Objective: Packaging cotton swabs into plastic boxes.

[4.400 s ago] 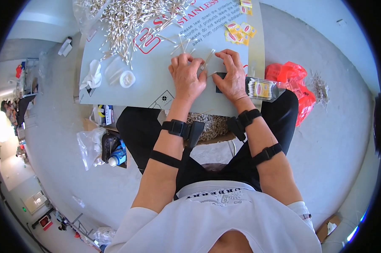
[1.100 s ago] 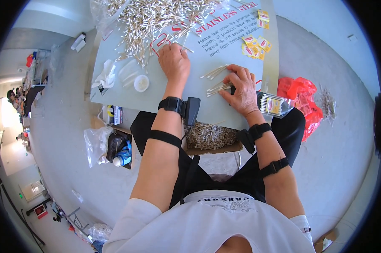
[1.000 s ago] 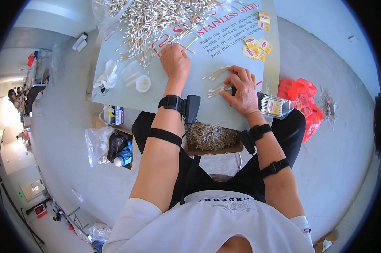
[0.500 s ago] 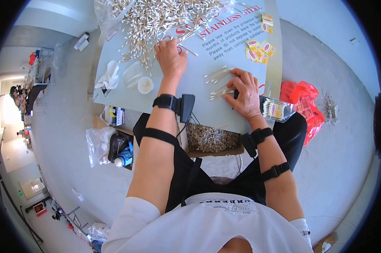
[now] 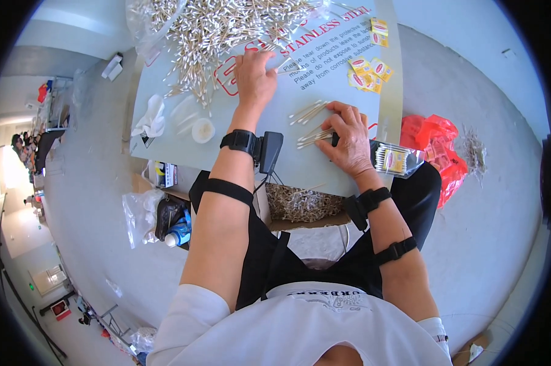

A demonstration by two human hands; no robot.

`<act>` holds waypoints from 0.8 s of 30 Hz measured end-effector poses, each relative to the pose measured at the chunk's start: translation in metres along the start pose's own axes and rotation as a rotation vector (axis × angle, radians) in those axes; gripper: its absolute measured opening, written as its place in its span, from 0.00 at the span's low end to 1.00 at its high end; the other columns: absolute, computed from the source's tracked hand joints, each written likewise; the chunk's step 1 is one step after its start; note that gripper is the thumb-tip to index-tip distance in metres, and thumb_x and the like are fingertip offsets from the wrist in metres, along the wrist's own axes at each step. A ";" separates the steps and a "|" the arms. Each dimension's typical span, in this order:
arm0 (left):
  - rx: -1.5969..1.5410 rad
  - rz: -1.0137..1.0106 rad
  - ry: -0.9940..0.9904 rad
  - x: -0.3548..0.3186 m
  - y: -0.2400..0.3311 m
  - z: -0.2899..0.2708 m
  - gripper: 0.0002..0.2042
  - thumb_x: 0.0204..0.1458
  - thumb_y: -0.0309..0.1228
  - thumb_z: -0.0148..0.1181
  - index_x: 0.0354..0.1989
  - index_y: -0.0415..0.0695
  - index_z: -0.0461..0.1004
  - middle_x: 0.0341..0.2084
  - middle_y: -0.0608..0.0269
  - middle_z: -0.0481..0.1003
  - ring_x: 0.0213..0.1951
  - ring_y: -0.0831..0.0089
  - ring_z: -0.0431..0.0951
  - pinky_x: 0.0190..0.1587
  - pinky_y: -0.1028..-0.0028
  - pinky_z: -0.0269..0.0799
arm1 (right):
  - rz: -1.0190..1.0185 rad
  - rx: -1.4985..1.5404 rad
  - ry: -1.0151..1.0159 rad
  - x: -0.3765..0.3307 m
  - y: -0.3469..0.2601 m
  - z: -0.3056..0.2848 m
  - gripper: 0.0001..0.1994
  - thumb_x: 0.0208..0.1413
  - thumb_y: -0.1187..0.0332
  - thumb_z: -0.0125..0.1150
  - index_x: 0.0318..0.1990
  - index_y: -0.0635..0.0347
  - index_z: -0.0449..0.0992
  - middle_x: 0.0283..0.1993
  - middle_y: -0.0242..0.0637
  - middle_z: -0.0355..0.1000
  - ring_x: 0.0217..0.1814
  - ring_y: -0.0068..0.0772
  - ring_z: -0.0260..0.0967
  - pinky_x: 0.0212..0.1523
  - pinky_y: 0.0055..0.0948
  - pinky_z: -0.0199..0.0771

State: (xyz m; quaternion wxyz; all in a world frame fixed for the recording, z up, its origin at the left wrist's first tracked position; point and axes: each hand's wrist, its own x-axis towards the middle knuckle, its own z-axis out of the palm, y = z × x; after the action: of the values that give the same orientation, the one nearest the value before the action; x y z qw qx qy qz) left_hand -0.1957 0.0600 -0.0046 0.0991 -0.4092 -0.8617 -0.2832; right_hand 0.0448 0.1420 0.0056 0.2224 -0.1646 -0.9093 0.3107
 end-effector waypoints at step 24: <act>-0.098 0.219 -0.120 -0.056 0.054 -0.002 0.07 0.41 0.23 0.63 0.26 0.48 0.72 0.31 0.64 0.69 0.42 0.59 0.68 0.43 0.59 0.64 | -0.027 0.024 0.065 -0.002 0.004 0.003 0.12 0.34 0.67 0.67 0.27 0.56 0.70 0.48 0.36 0.68 0.53 0.41 0.63 0.54 0.38 0.60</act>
State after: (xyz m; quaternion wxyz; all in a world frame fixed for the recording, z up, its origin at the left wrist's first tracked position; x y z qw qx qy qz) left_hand -0.1185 0.0502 -0.0030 0.0574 -0.5213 -0.8014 -0.2876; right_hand 0.0451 0.1427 -0.0001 0.2580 -0.1597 -0.8999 0.3132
